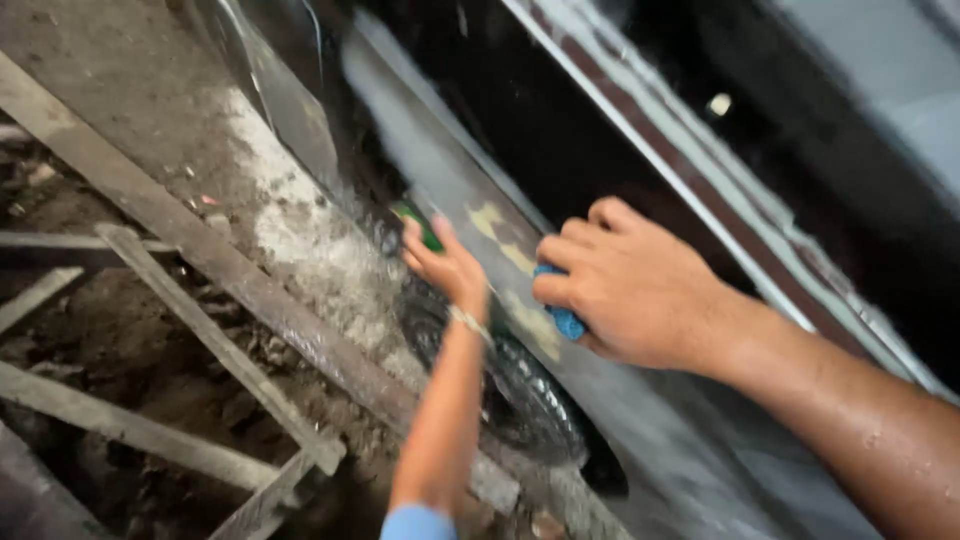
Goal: Sanding a car body panel using a sanding block and water.
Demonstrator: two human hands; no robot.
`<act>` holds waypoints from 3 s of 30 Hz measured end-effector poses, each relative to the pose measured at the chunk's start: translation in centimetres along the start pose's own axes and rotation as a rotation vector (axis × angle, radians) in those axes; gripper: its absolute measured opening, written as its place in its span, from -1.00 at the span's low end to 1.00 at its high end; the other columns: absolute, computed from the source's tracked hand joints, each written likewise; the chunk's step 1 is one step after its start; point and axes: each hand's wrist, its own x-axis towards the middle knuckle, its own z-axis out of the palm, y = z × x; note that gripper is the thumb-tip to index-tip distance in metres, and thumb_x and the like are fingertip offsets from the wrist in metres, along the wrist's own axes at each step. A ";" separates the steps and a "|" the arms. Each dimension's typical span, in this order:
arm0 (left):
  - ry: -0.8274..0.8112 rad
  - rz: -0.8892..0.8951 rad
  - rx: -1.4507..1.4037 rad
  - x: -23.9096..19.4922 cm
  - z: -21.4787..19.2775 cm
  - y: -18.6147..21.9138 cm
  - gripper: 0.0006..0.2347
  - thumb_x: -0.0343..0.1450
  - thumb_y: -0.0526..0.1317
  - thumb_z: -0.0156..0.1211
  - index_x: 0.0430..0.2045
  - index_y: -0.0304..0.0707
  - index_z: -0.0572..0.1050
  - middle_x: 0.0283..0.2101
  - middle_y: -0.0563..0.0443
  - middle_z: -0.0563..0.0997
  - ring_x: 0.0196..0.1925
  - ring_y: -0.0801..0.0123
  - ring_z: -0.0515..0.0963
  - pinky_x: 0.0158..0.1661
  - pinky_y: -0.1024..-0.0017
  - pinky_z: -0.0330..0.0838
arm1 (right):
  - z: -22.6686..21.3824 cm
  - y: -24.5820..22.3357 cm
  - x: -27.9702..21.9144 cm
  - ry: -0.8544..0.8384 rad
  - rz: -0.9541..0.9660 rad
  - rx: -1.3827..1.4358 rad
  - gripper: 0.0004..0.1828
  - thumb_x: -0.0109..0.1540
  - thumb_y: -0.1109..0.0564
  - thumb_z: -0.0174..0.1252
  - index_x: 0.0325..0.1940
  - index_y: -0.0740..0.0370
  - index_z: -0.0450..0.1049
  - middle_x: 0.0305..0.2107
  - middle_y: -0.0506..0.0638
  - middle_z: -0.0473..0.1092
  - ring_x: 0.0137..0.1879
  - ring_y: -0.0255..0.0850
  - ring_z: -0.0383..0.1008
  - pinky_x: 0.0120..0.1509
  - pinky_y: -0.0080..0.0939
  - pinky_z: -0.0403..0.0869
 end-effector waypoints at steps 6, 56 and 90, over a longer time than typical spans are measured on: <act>-0.057 0.107 -0.018 -8.8 -2.6 -2.4 -0.58 0.54 -0.19 0.12 0.26 -0.45 0.29 0.22 -0.45 0.37 0.29 -0.19 0.32 0.26 0.02 0.15 | 0.4 0.7 0.4 0.032 0.016 0.002 -0.60 -0.16 0.02 0.41 -0.29 0.05 0.49 -0.26 -0.04 0.37 -0.04 -0.07 0.38 0.02 0.01 0.26; -0.116 -0.312 -0.251 -11.4 -2.3 -14.2 -0.59 0.62 -0.10 -0.15 0.24 -0.51 0.16 0.28 -0.44 0.34 0.29 0.05 0.38 0.26 0.25 0.28 | 0.2 0.0 0.1 0.029 0.008 0.030 -0.61 -0.17 0.00 0.43 -0.35 0.05 0.46 -0.30 -0.05 0.34 -0.07 -0.08 0.37 0.02 0.00 0.26; -0.222 -1.074 -0.411 -14.1 -30.5 -12.8 -0.65 0.52 0.13 -0.09 -0.28 -0.17 0.43 -0.37 0.05 0.51 -0.36 0.32 0.49 -0.31 0.29 0.42 | 10.2 -6.8 -2.3 -0.077 0.128 -0.853 -0.32 0.16 -0.12 0.02 0.33 0.19 0.38 0.33 0.06 0.22 0.43 -0.11 0.15 0.49 0.20 0.08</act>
